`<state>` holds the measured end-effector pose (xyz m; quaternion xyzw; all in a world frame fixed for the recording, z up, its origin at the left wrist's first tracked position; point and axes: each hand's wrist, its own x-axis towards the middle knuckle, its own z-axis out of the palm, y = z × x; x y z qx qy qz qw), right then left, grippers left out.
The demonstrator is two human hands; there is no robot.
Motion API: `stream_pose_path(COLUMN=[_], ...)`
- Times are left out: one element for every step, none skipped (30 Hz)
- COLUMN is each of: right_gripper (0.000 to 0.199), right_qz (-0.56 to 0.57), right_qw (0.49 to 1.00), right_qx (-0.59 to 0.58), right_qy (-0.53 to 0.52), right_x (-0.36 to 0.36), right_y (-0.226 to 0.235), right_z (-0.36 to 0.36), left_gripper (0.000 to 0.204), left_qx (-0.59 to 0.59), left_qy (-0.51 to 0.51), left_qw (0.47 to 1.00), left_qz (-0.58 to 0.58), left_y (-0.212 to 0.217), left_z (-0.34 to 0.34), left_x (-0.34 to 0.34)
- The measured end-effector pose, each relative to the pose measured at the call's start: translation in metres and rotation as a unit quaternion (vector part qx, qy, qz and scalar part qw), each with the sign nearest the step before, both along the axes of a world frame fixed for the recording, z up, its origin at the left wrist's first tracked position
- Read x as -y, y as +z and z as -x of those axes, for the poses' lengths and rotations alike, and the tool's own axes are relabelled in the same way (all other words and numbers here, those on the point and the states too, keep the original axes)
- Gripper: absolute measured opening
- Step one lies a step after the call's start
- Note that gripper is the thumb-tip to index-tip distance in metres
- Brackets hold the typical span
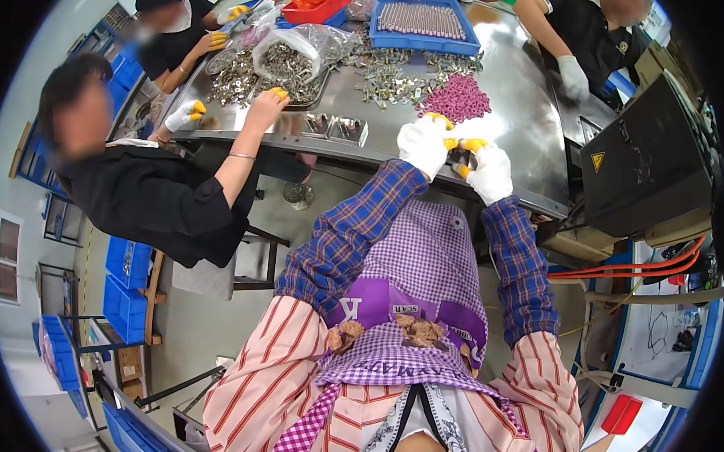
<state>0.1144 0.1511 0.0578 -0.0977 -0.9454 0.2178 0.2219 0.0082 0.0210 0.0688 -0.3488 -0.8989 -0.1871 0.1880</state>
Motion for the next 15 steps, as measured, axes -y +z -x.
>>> stream_pose_path(right_gripper=[0.036,0.038,0.039,0.04,0.041,0.041,0.041,0.042,0.042,0.042,0.041,0.041,0.04,0.04,0.04], right_qz=[-0.021,-0.042,-0.062,0.002,0.068,0.073,0.028,-0.021,-0.021,-0.037,-0.053,-0.069,-0.084,-0.085,-0.083], right_qw=[0.999,0.997,0.992,0.992,0.986,0.984,0.976,0.964,0.963,0.953,0.941,0.928,0.914,0.915,0.914], right_qx=[0.021,0.045,0.068,0.067,0.066,0.069,0.074,0.076,0.076,0.093,0.109,0.123,0.138,0.138,0.137], right_qy=[-0.027,-0.054,-0.08,-0.111,-0.14,-0.147,-0.204,-0.252,-0.256,-0.287,-0.316,-0.344,-0.371,-0.369,-0.372], right_x=[-0.003,-0.007,-0.012,-0.02,-0.031,-0.053,-0.079,-0.097,-0.111,-0.125,-0.137,-0.144,-0.151,-0.15,-0.151], right_y=[0.007,0.012,0.017,0.025,0.027,0.019,0.008,0.003,-0.002,-0.006,-0.009,-0.009,-0.009,-0.009,-0.008], right_z=[0.0,0.0,0.0,-0.004,-0.004,-0.007,-0.005,0.001,0.007,0.014,0.021,0.029,0.032,0.035,0.037], left_gripper=[0.031,0.03,0.029,0.035,0.04,0.047,0.047,0.048,0.048,0.048,0.049,0.049,0.05,0.05,0.051], left_qx=[-0.003,0.025,0.052,-0.001,-0.055,-0.009,0.033,0.073,0.074,0.098,0.121,0.143,0.166,0.189,0.212], left_qy=[0.003,0.03,0.057,0.097,0.137,0.287,0.344,0.406,0.402,0.391,0.382,0.372,0.363,0.356,0.35], left_qw=[1.0,0.996,0.983,0.97,0.951,0.948,0.931,0.906,0.907,0.909,0.909,0.909,0.908,0.905,0.901], left_qz=[-0.002,-0.084,-0.166,-0.221,-0.272,-0.135,-0.115,-0.099,-0.099,-0.105,-0.113,-0.122,-0.129,-0.136,-0.143], left_y=[0.011,0.019,0.025,0.024,0.022,0.036,0.029,0.022,0.015,0.007,0.001,-0.003,-0.007,-0.011,-0.015], left_z=[0.004,0.014,0.025,0.044,0.063,0.064,0.084,0.101,0.105,0.11,0.114,0.118,0.122,0.124,0.126], left_x=[0.007,0.021,0.037,0.057,0.081,0.101,0.125,0.143,0.143,0.142,0.142,0.142,0.142,0.145,0.148])
